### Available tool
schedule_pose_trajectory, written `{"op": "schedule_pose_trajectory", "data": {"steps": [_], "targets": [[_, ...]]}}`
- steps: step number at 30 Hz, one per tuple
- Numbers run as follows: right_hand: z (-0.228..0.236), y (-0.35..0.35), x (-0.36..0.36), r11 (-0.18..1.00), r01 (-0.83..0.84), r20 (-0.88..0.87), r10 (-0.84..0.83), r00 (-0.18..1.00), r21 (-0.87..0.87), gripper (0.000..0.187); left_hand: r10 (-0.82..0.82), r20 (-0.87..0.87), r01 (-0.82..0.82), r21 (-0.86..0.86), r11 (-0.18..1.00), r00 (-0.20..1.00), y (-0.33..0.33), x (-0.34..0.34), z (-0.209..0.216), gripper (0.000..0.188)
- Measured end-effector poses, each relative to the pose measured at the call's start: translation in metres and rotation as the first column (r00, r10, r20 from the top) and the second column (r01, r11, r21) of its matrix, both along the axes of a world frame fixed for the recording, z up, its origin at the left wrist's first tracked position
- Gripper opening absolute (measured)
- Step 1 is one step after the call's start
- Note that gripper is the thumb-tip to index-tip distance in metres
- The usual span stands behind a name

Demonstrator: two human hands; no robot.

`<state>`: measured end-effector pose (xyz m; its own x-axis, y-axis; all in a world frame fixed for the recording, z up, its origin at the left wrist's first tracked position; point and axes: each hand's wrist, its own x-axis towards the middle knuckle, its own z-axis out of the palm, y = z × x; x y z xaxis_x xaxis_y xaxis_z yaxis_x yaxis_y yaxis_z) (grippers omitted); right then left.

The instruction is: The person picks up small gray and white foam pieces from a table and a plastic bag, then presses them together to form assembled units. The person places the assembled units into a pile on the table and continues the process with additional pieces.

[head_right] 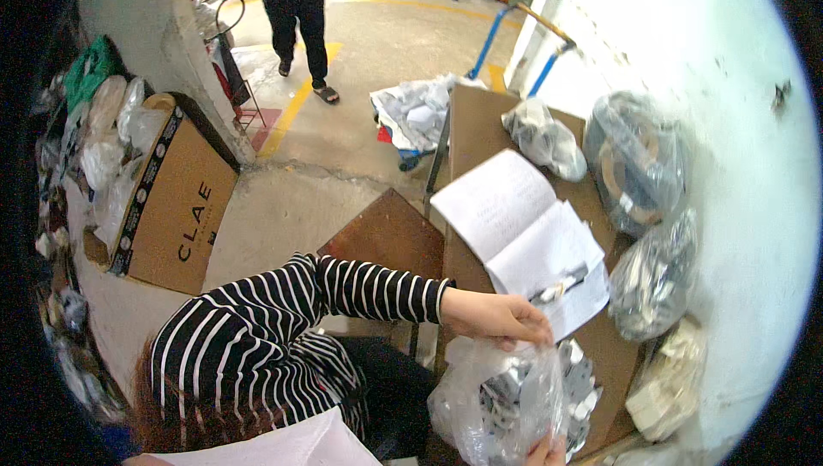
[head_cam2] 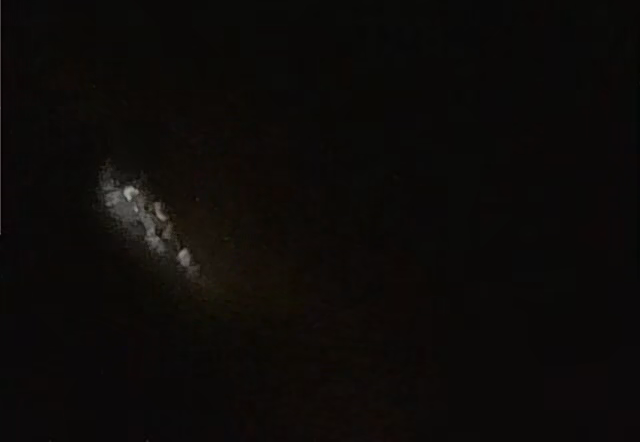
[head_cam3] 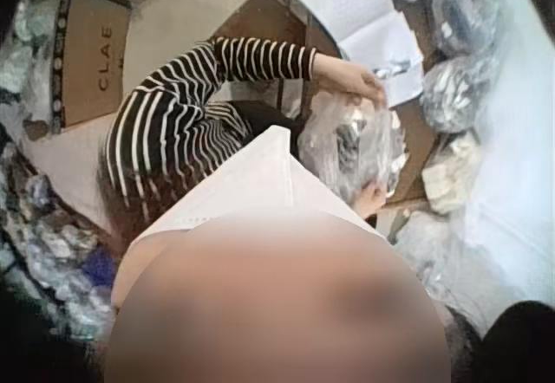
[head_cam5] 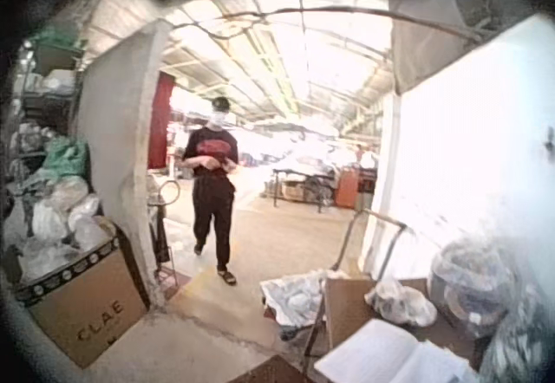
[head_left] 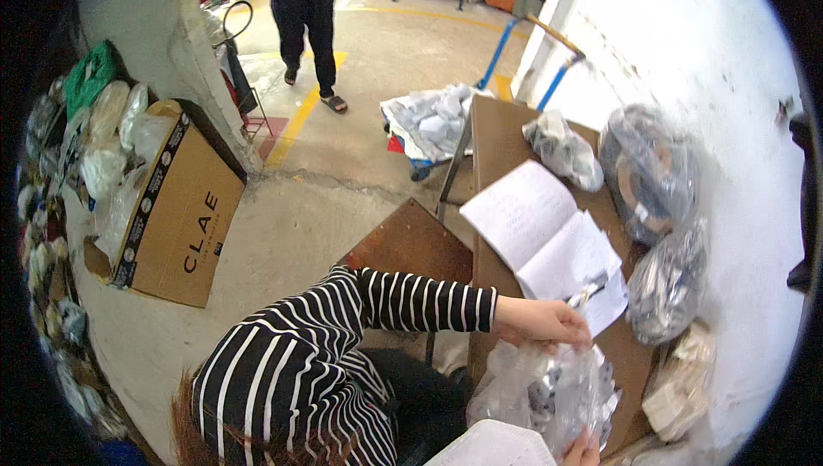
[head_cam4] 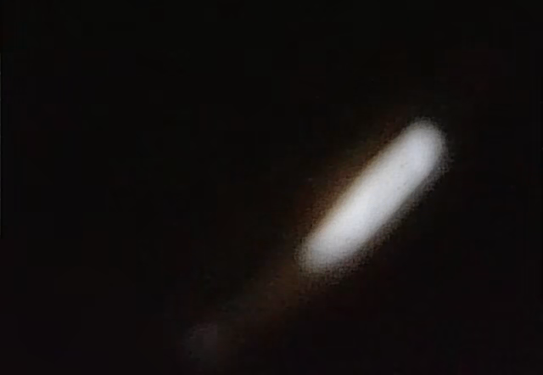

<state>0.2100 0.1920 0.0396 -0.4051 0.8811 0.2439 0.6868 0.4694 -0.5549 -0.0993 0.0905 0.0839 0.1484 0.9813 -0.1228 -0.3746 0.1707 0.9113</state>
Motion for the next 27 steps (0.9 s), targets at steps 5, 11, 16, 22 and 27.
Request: {"op": "schedule_pose_trajectory", "data": {"steps": [5,11,16,22,27], "targets": [[0.006,0.018,-0.005,0.999,-0.013,0.001,0.013,1.000,-0.034,0.068,-0.040,0.302,0.052,-0.032,0.998,0.953,0.000,-0.025,0.000,0.037],[0.013,0.021,-0.011,0.997,-0.041,-0.028,0.040,0.999,-0.065,0.064,0.249,-0.682,0.113,0.440,0.891,0.688,0.002,-0.021,-0.022,0.047],[0.014,0.024,-0.008,0.996,-0.054,-0.053,0.050,0.997,-0.068,0.061,0.116,-0.756,0.076,0.215,0.974,0.644,-0.007,0.003,-0.040,0.068],[0.014,0.024,-0.002,0.995,-0.049,-0.080,0.042,0.996,-0.086,0.058,0.165,-0.604,-0.006,0.255,0.967,0.780,0.001,0.012,-0.039,0.070],[0.016,0.023,0.014,0.994,-0.041,-0.110,0.029,0.994,-0.104,0.056,-0.075,0.454,0.070,0.029,0.997,0.888,0.020,0.001,-0.041,0.071]]}}
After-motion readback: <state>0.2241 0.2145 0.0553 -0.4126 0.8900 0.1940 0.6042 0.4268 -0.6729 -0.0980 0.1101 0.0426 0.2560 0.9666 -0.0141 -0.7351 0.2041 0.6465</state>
